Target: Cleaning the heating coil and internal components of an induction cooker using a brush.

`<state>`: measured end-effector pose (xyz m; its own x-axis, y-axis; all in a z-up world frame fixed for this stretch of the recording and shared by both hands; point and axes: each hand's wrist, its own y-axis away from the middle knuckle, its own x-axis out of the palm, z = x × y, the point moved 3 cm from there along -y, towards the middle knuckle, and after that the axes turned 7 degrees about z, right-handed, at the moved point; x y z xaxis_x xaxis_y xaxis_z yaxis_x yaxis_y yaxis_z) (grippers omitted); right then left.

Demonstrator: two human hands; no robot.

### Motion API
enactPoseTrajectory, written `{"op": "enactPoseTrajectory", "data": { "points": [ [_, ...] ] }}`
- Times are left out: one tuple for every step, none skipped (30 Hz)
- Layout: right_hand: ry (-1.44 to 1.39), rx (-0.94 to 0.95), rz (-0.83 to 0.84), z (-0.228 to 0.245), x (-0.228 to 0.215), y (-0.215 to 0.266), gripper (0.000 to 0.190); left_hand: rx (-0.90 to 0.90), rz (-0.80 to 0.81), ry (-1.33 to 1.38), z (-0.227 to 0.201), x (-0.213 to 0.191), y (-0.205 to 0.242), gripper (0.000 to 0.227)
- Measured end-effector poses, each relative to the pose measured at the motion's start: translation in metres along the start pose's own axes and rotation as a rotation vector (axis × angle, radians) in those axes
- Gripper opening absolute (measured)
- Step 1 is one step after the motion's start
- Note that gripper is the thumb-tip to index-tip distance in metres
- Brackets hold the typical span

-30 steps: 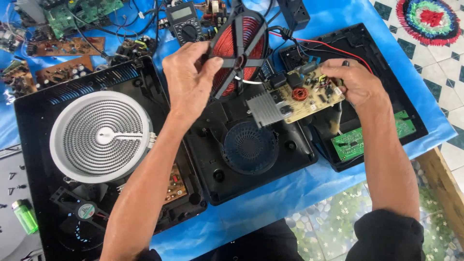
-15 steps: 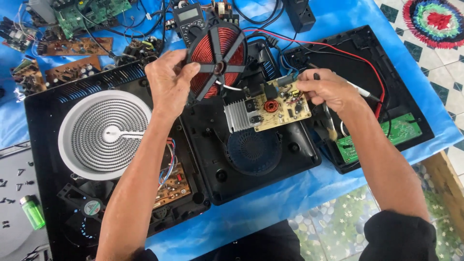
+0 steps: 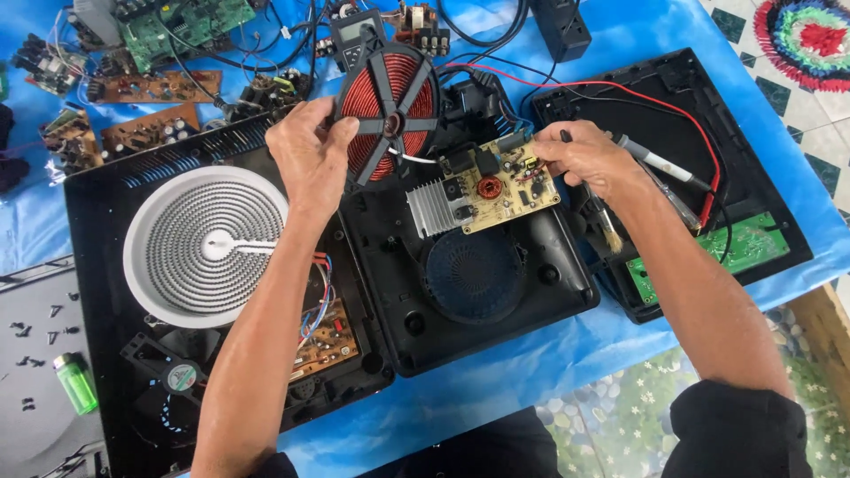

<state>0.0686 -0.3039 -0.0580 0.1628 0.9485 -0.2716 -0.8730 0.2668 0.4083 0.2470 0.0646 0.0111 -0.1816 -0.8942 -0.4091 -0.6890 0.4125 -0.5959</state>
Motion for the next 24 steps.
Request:
{"op": "enactPoseTrajectory", "data": {
  "points": [
    [-0.001, 0.001, 0.0, -0.002, -0.001, -0.001, 0.023, 0.0, 0.001, 0.0, 0.004, 0.002, 0.0, 0.008],
    [0.034, 0.016, -0.01, -0.004, -0.002, -0.002, 0.025, -0.004, -0.003, -0.018, 0.008, 0.004, 0.0, 0.009],
    [0.069, 0.029, -0.02, -0.005, -0.003, -0.003, 0.026, -0.007, -0.009, -0.037, 0.012, 0.005, 0.0, 0.01],
    [0.07, 0.028, -0.02, -0.005, -0.003, -0.002, 0.026, -0.007, -0.01, -0.038, 0.014, 0.005, -0.002, 0.01],
    [0.084, 0.036, -0.023, -0.005, -0.004, -0.001, 0.026, -0.006, -0.002, -0.027, 0.015, 0.005, -0.003, 0.009],
    [0.098, 0.043, -0.027, -0.005, -0.005, -0.001, 0.026, -0.005, 0.007, -0.017, 0.016, 0.004, -0.004, 0.008],
    [0.1, 0.042, -0.025, 0.001, -0.004, 0.004, 0.026, -0.006, 0.005, -0.018, 0.018, 0.004, -0.004, 0.008],
    [0.134, 0.045, -0.038, 0.007, -0.005, 0.008, 0.026, -0.009, 0.002, -0.013, 0.02, 0.003, -0.004, 0.01],
    [0.167, 0.048, -0.051, 0.012, -0.004, 0.012, 0.026, -0.012, 0.001, -0.007, 0.022, 0.003, -0.004, 0.012],
    [0.167, 0.047, -0.05, 0.021, 0.001, 0.019, 0.026, -0.012, 0.0, -0.008, 0.028, 0.004, -0.004, 0.012],
    [0.183, 0.048, -0.085, 0.029, 0.004, 0.027, 0.03, -0.069, 0.018, -0.024, 0.035, 0.005, -0.003, 0.011],
    [0.198, 0.049, -0.121, 0.037, 0.008, 0.035, 0.033, -0.126, 0.037, -0.04, 0.042, 0.007, -0.003, 0.012],
    [0.199, 0.049, -0.12, 0.042, 0.013, 0.04, 0.033, -0.127, 0.037, -0.04, 0.043, 0.007, -0.003, 0.012],
    [0.389, 0.077, -0.145, 0.047, 0.017, 0.045, 0.029, -0.142, 0.045, -0.054, 0.044, 0.006, -0.003, 0.014],
    [0.581, 0.098, -0.166, 0.054, 0.021, 0.048, 0.025, -0.158, 0.05, -0.073, 0.044, 0.004, -0.003, 0.016],
    [0.583, 0.094, -0.163, 0.054, 0.021, 0.048, 0.025, -0.159, 0.046, -0.076, 0.047, 0.004, -0.002, 0.016],
    [0.662, 0.063, -0.188, 0.054, 0.022, 0.048, 0.025, -0.194, 0.042, -0.1, 0.05, 0.004, 0.001, 0.017],
    [0.741, 0.031, -0.212, 0.053, 0.023, 0.049, 0.024, -0.229, 0.038, -0.124, 0.054, 0.004, 0.003, 0.019],
    [0.739, 0.03, -0.21, 0.05, 0.022, 0.046, 0.024, -0.229, 0.038, -0.126, 0.048, 0.002, 0.004, 0.019],
    [0.851, 0.069, -0.247, 0.046, 0.02, 0.045, 0.022, -0.234, 0.053, -0.096, 0.043, -0.001, 0.005, 0.019],
    [0.963, 0.109, -0.286, 0.042, 0.017, 0.044, 0.021, -0.239, 0.069, -0.063, 0.037, -0.002, 0.005, 0.019],
    [0.962, 0.11, -0.286, 0.044, 0.017, 0.054, 0.021, -0.239, 0.07, -0.063, 0.037, 0.001, 0.005, 0.019],
    [1.095, -0.054, -0.367, 0.052, 0.018, 0.064, 0.019, -0.256, 0.059, -0.083, 0.038, 0.002, 0.005, 0.022],
    [1.222, -0.223, -0.448, 0.059, 0.019, 0.075, 0.018, -0.273, 0.048, -0.103, 0.038, 0.004, 0.005, 0.027]
  ]
}}
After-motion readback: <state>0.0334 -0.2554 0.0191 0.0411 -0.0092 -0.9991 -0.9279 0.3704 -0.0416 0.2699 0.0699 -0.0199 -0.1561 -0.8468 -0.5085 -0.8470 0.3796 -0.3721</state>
